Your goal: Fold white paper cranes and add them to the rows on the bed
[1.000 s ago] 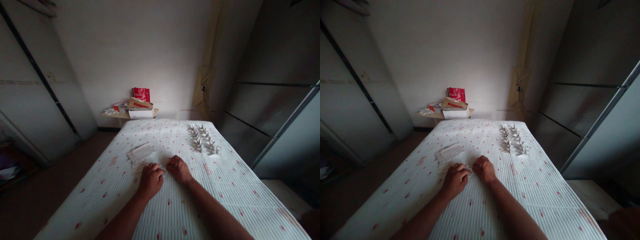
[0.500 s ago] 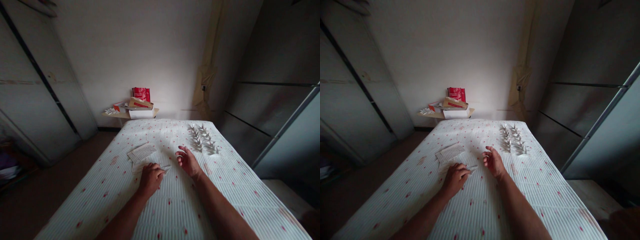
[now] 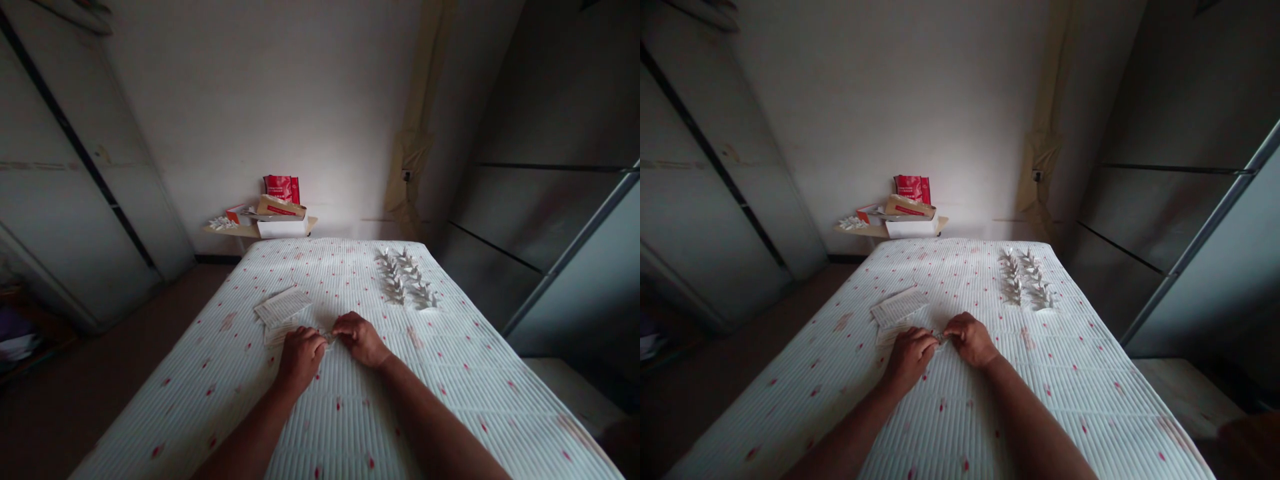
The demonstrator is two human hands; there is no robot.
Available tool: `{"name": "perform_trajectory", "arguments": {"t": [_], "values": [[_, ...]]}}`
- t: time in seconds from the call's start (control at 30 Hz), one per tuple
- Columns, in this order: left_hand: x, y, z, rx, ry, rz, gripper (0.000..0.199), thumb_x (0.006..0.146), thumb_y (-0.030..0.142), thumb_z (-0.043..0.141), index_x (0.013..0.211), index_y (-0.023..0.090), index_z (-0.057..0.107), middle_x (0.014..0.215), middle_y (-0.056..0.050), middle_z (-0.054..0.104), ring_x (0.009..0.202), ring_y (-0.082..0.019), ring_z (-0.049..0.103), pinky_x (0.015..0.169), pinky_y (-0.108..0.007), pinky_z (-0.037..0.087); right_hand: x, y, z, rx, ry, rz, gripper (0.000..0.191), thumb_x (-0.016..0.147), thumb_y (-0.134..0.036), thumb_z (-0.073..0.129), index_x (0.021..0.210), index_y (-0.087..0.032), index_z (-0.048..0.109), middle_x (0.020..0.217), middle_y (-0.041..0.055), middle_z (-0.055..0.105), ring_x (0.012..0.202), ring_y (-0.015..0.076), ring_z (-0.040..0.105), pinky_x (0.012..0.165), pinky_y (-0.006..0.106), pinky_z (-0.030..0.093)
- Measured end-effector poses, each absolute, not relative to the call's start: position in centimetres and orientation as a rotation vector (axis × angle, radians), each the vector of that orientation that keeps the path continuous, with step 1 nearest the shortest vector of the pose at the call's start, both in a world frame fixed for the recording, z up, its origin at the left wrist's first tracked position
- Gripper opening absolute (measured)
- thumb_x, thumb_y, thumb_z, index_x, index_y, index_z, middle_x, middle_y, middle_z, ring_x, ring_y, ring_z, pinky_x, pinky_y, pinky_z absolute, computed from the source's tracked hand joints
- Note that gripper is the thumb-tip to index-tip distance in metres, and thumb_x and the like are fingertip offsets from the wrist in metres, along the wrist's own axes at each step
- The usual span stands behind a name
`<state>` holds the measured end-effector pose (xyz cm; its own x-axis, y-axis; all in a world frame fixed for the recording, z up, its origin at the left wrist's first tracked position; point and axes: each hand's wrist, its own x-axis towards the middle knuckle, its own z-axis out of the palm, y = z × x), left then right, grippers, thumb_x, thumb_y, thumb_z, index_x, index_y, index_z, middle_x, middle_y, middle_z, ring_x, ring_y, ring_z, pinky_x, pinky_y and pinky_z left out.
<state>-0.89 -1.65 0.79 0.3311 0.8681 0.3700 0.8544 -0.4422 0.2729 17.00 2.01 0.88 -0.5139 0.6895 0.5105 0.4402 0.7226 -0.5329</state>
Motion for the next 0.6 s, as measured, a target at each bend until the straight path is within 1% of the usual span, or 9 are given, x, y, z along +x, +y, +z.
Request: {"name": "perform_trajectory", "arguments": {"t": [0.1, 0.2, 0.33, 0.4, 0.6], "values": [[-0.84, -1.63, 0.77, 2.547, 1.660, 0.728, 0.020, 0.084, 0.020, 0.046, 0.078, 0.021, 0.065, 0.079, -0.002, 0.063, 0.082, -0.017, 0.054, 0.074, -0.031, 0.034, 16.77, 1.87, 0.92, -0.858, -2.282, 0.409, 0.020, 0.072, -0.005, 0.058, 0.081, -0.021, 0.066, 0.082, 0.0019, 0.066, 0.086, 0.0157, 0.056, 0.080, 0.027, 0.043], [-0.85, -1.54, 0.66, 2.549, 1.683, 0.724, 0.019, 0.084, 0.021, 0.046, 0.080, 0.020, 0.064, 0.081, -0.002, 0.063, 0.083, -0.018, 0.054, 0.075, -0.031, 0.034, 16.57, 1.95, 0.88, -0.884, -2.317, 0.359, 0.014, 0.076, -0.010, 0.057, 0.079, -0.021, 0.066, 0.078, 0.0019, 0.064, 0.082, 0.0155, 0.055, 0.078, 0.027, 0.042], [-0.87, -1.49, 0.55, 2.556, 1.695, 0.720, 0.020, 0.085, 0.022, 0.044, 0.082, 0.020, 0.063, 0.081, -0.003, 0.063, 0.084, -0.018, 0.054, 0.076, -0.031, 0.035, 16.32, 2.17, 0.89, -0.871, -2.386, 0.261, 0.013, 0.078, -0.010, 0.057, 0.080, -0.020, 0.065, 0.083, 0.0037, 0.065, 0.084, 0.0162, 0.055, 0.080, 0.029, 0.040], [-0.86, -1.49, 0.50, 2.555, 1.722, 0.713, 0.020, 0.085, 0.021, 0.044, 0.082, 0.020, 0.063, 0.081, -0.003, 0.063, 0.084, -0.018, 0.054, 0.075, -0.031, 0.035, 16.24, 2.21, 1.00, -0.892, -2.421, 0.228, 0.012, 0.077, -0.009, 0.057, 0.078, -0.019, 0.065, 0.081, 0.0038, 0.065, 0.082, 0.0163, 0.055, 0.080, 0.029, 0.040], [-0.96, -1.22, 0.18, 2.490, 1.809, 0.721, 0.016, 0.082, 0.017, 0.048, 0.080, 0.021, 0.063, 0.081, -0.002, 0.062, 0.084, -0.018, 0.053, 0.075, -0.031, 0.036, 16.10, 1.93, 1.39, -1.009, -2.396, 0.228, 0.012, 0.077, -0.008, 0.056, 0.072, -0.017, 0.063, 0.076, 0.0031, 0.063, 0.078, 0.0156, 0.053, 0.072, 0.026, 0.040]]}}
